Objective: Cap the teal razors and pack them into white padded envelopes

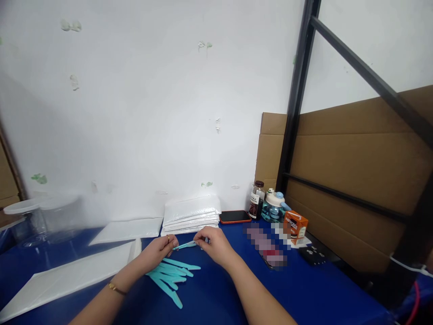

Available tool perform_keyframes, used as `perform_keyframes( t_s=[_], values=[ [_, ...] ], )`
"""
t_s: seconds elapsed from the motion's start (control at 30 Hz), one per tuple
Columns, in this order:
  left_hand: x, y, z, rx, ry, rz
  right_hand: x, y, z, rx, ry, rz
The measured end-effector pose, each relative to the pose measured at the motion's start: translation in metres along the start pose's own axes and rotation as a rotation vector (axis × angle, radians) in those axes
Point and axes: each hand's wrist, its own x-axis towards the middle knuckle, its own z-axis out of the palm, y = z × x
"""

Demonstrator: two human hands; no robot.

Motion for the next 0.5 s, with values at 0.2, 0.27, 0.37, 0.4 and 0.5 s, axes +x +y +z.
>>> perform_keyframes(
  t_s=[0.2, 0.27, 0.37, 0.4, 0.5],
  values=[
    [-0.001, 0.01, 0.002, -0.066, -0.031, 0.013, 0.0, -0.006, 0.01, 0.04, -0.003, -0.021],
    [-0.001, 0.011, 0.004, -0.081, -0.032, 0.015, 0.0, -0.007, 0.015, 0.053, -0.012, -0.013],
    [-0.002, 0.009, 0.007, -0.057, -0.012, 0.056, 0.002, -0.001, 0.023, 0.021, -0.015, 0.035],
    [-0.002, 0.006, 0.007, -0.029, -0.007, 0.079, 0.002, 0.003, 0.026, 0.002, -0.014, 0.058],
    [0.001, -0.004, 0.008, 0.116, -0.004, 0.113, 0.004, 0.015, 0.03, -0.069, -0.038, 0.127]
  ],
)
